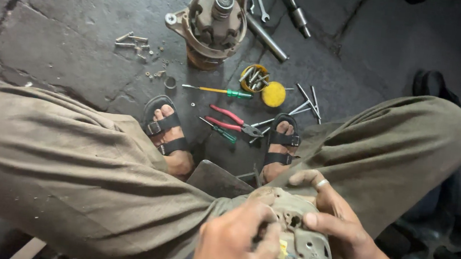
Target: Disassembling and inspecting a car alternator part while seated on the floor of a garage.
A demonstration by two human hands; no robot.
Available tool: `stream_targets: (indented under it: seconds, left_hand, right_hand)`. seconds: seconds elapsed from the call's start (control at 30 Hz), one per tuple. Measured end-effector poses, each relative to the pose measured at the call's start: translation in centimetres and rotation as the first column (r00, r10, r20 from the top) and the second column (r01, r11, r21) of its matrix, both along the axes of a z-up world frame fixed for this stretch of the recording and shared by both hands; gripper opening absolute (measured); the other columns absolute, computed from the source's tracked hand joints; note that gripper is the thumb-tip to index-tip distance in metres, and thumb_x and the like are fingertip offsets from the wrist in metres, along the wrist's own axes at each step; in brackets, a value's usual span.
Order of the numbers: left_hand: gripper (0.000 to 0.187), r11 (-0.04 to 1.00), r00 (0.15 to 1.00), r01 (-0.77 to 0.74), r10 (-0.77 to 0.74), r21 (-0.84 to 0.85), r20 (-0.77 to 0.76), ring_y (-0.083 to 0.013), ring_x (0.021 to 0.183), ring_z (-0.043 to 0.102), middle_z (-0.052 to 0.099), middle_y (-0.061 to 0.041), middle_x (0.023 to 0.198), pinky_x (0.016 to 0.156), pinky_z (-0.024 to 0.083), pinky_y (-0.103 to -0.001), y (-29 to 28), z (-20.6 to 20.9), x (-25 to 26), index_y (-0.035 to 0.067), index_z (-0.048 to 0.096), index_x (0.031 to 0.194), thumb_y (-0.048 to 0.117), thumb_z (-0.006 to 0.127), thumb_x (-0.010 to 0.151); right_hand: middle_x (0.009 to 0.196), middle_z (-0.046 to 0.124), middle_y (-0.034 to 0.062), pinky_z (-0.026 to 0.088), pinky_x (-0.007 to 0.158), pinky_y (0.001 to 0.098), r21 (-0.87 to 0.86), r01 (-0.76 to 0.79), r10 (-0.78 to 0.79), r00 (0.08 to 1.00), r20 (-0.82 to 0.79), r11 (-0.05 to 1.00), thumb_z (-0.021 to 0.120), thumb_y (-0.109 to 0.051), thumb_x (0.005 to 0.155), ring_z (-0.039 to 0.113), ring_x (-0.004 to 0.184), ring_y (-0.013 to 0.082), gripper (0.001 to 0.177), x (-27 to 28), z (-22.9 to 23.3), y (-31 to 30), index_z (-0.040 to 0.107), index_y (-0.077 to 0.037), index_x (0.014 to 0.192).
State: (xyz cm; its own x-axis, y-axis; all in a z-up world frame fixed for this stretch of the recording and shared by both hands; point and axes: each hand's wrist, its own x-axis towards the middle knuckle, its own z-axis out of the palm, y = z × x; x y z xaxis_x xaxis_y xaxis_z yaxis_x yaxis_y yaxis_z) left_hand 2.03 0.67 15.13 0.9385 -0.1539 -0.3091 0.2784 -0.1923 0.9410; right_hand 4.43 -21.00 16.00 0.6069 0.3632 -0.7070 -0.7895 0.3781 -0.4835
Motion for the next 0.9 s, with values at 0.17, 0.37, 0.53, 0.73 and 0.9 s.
stream_targets:
  seconds: [0.17, 0.37, 0.53, 0.73, 0.9]
  left_hand:
    - [0.033, 0.845, 0.888, 0.46, -0.43, 0.274, -0.164, -0.0407, 0.086, 0.071, 0.067, -0.016, 0.101, 0.074, 0.056, -0.052, -0.2, 1.4, 1.6, 0.004, 0.064, 0.102, 0.029, 0.079, 0.085]
    - [0.014, 0.74, 0.872, 0.302, -0.47, 0.601, 0.14, -0.0396, 0.093, 0.071, 0.067, -0.021, 0.085, 0.097, 0.048, -0.063, -2.4, -0.1, 0.0, 0.002, 0.063, 0.086, 0.011, 0.069, 0.077]
    - [0.031, 0.804, 0.855, 0.196, -0.421, 0.562, 0.304, -0.0418, 0.092, 0.071, 0.068, -0.024, 0.091, 0.092, 0.051, -0.06, -1.1, 0.1, 0.2, -0.002, 0.062, 0.094, 0.015, 0.07, 0.07]
    - [0.037, 0.924, 0.899, 0.178, -0.293, 0.34, 0.326, -0.0402, 0.081, 0.072, 0.068, -0.022, 0.094, 0.071, 0.058, -0.049, 0.3, 0.4, -0.1, -0.005, 0.062, 0.111, 0.013, 0.073, 0.081]
    - [0.023, 0.944, 0.91, 0.171, -0.261, 0.281, 0.322, -0.0363, 0.08, 0.073, 0.068, -0.017, 0.093, 0.068, 0.059, -0.046, 0.5, 0.3, -0.6, 0.003, 0.062, 0.103, 0.013, 0.075, 0.087]
  right_hand:
    - [0.115, 0.065, 0.023, 0.055, 0.087, 0.0409, -0.063, -0.08, 0.082, 0.996, 0.026, 0.995, 0.075, -0.014, 0.078, 0.066, 0.104, 0.0275, 0.068, -0.1, 0.4, -0.3, 0.042, -0.002, 0.137]
    - [0.116, 0.065, 0.02, 0.053, 0.092, 0.0394, -0.078, -0.098, 0.102, 0.993, 0.06, 0.992, 0.076, -0.016, 0.077, 0.064, 0.107, 0.0255, 0.061, -0.4, 0.3, -0.1, 0.046, -0.002, 0.129]
    - [0.119, 0.064, 0.0193, 0.053, 0.094, 0.0394, -0.061, -0.105, 0.109, 0.992, 0.067, 0.993, 0.075, -0.018, 0.08, 0.063, 0.109, 0.0246, 0.058, -0.5, 0.3, -0.2, 0.048, -0.001, 0.128]
    - [0.122, 0.064, 0.0193, 0.053, 0.095, 0.0387, -0.094, -0.105, 0.114, 0.988, 0.103, 0.99, 0.075, -0.021, 0.081, 0.063, 0.112, 0.0244, 0.06, -0.8, 0.2, 0.1, 0.047, -0.002, 0.131]
    - [0.123, 0.065, 0.0211, 0.054, 0.096, 0.0388, -0.121, -0.103, 0.12, 0.983, 0.139, 0.987, 0.074, -0.024, 0.08, 0.065, 0.113, 0.0254, 0.067, -1.4, -0.3, -0.1, 0.043, -0.004, 0.136]
